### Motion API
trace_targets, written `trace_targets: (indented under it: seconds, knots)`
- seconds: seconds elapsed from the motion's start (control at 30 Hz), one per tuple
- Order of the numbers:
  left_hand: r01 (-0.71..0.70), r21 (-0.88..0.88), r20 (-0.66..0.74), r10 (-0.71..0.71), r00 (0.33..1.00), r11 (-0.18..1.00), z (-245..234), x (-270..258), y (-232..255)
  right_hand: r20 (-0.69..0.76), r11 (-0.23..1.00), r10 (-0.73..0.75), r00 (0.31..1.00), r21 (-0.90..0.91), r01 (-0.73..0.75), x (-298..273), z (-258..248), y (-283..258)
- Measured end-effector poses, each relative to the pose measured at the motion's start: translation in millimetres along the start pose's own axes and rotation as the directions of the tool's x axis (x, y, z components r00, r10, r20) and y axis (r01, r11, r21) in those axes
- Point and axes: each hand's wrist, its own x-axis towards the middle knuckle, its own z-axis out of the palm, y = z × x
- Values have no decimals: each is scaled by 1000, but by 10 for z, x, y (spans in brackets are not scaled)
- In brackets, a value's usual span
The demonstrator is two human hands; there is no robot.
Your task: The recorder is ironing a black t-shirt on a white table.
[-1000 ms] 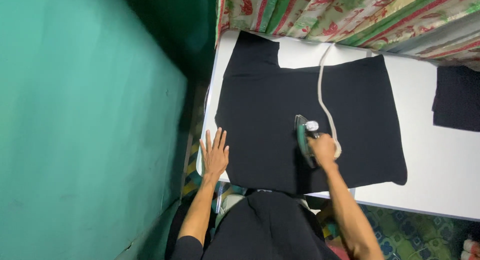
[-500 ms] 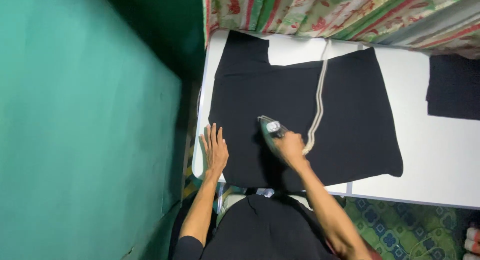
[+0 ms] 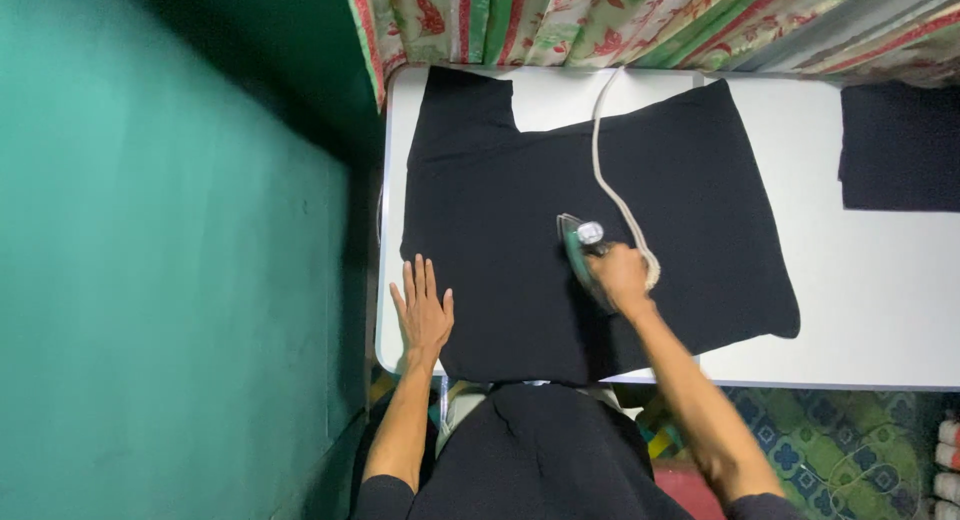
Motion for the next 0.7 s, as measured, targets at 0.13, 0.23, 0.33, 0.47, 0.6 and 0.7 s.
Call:
trace_targets:
  seconds: [0.13, 0.23, 0.33, 0.47, 0.6, 0.7]
  knots:
    - [-16, 65, -4, 17, 1000, 998, 9, 23, -41, -114, 995, 75, 991, 76, -66, 256, -687, 451]
    - [-30, 100, -8, 31, 999, 995, 49, 8, -77, -165, 990, 112, 980, 100, -97, 493, -806, 731]
    - [-33, 90, -7, 34, 999, 995, 78, 10, -134, -156, 983, 142, 978, 136, -121, 578, -728, 783]
    - [-16, -103, 27, 18, 999, 995, -75, -92, -82, -165, 993, 115, 980, 22, -113, 63, -457, 381]
    - [-83, -208, -99, 63, 993, 975, -279, -385, 174, 23, 997, -71, 997, -6, 71, -1039, -296, -488]
    - [-126, -125, -159, 105, 982, 984, -60, -496, 201, 203, 940, -315, 927, -70, 334, -1554, -18, -880]
